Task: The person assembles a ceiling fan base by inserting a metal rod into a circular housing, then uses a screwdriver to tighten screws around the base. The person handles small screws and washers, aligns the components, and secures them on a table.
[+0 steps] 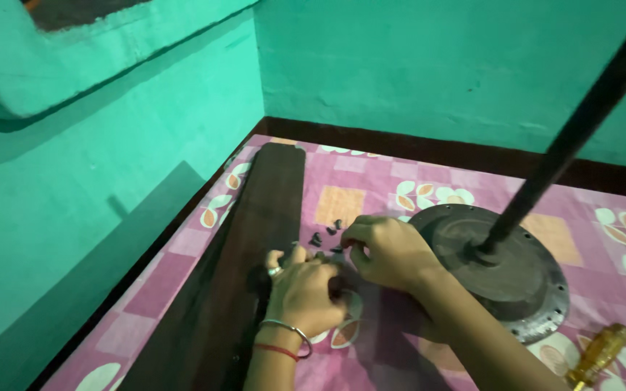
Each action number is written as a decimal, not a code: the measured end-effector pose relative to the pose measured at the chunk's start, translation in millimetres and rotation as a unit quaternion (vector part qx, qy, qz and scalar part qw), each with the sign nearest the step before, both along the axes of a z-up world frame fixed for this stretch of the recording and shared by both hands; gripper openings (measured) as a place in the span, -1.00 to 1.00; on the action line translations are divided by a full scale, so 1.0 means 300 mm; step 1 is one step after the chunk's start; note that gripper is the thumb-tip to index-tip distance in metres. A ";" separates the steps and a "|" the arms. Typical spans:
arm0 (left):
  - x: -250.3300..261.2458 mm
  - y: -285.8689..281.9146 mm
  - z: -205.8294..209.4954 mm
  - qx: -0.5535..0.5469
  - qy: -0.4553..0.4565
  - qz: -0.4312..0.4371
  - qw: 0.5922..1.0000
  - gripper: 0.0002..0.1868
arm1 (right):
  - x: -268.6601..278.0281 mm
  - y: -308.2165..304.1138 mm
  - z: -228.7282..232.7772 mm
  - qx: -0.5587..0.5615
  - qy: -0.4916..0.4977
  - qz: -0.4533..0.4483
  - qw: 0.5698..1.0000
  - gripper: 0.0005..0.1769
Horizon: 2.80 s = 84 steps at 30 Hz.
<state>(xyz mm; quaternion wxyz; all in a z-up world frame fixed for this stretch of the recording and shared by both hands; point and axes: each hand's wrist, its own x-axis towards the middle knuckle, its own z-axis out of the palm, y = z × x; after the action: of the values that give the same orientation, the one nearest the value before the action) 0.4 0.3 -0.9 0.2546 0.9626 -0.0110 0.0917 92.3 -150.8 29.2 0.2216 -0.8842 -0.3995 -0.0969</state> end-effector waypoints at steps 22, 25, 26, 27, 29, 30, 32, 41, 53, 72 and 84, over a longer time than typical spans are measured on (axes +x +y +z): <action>-0.011 -0.349 -0.059 -0.225 -0.312 -0.126 0.914 -0.85 | -0.199 -0.716 -0.159 0.125 0.015 -0.123 0.984 0.55; -0.025 -0.401 -0.062 -0.262 -0.332 -0.144 0.895 -0.85 | -0.200 -0.714 -0.165 0.137 0.021 -0.118 0.983 0.53; -0.023 -0.407 -0.063 -0.256 -0.334 -0.139 0.896 -0.85 | -0.199 -0.714 -0.166 0.138 0.031 -0.129 0.982 0.54; -0.017 -0.408 -0.064 -0.250 -0.337 -0.134 0.898 -0.85 | -0.198 -0.713 -0.167 0.139 0.041 -0.141 0.979 0.55; -0.011 -0.401 -0.069 -0.248 -0.332 -0.131 0.901 -0.85 | -0.199 -0.711 -0.168 0.152 0.034 -0.136 0.978 0.47; -0.007 -0.398 -0.071 -0.253 -0.323 -0.134 0.902 -0.85 | -0.199 -0.712 -0.168 0.159 0.031 -0.135 0.978 0.43; -0.003 -0.397 -0.075 -0.259 -0.313 -0.138 0.903 -0.85 | -0.197 -0.712 -0.167 0.165 0.036 -0.137 0.976 0.43; -0.007 -0.390 -0.061 -0.247 -0.318 -0.149 0.903 -0.86 | -0.213 -0.718 -0.163 0.126 0.108 -0.221 0.961 0.48; -0.062 -0.444 -0.155 -0.024 -0.153 -0.424 0.892 -0.83 | -0.081 -0.972 -0.159 -0.086 0.333 -0.446 0.826 -0.48; -0.136 -0.504 0.089 -0.280 -0.120 -0.163 0.938 -0.76 | -0.274 -0.643 -0.054 0.484 0.126 -0.089 0.861 -0.60; -0.098 -0.494 0.263 -0.367 -0.260 -0.185 0.874 -0.24 | -0.267 -0.655 -0.193 0.141 -0.021 -0.149 0.979 0.14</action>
<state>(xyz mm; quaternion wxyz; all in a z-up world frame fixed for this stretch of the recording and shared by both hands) -29.0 -147.9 78.1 0.5899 0.7217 -0.2198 0.2877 12.3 -347.3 -28.7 0.3188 -0.8914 -0.2505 -0.2026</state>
